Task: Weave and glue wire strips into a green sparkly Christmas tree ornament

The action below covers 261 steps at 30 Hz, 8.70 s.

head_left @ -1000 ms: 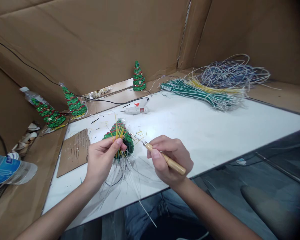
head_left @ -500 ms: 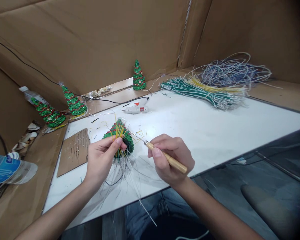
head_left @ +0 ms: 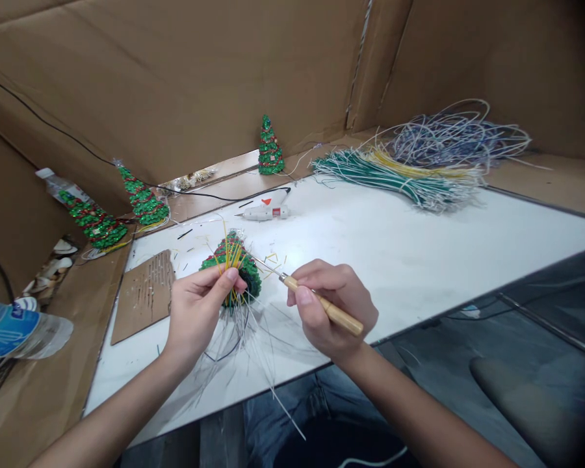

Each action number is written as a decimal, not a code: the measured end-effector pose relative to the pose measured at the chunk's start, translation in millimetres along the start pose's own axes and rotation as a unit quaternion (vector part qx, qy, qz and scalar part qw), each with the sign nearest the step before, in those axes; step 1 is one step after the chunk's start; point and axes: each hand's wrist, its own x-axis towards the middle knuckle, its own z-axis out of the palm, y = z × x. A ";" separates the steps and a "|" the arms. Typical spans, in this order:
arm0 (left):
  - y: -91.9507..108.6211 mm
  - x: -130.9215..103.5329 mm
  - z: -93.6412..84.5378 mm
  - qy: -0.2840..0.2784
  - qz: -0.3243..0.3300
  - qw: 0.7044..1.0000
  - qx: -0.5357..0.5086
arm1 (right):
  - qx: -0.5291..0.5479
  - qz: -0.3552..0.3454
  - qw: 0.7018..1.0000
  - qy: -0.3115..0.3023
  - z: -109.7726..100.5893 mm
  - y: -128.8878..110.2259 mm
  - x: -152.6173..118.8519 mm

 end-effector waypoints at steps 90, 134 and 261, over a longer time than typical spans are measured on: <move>-3.6 4.8 -17.2 -0.089 -0.079 0.992 -0.053 | 0.183 0.421 0.843 -0.281 12.5 15.7 90.0; -14.5 13.6 -18.7 -0.109 -0.066 0.980 -0.155 | 0.164 0.429 0.824 -0.332 32.0 21.9 85.9; -11.1 -28.1 35.6 0.150 0.051 0.987 -0.024 | 0.099 0.177 0.978 -0.046 -15.0 -10.7 7.5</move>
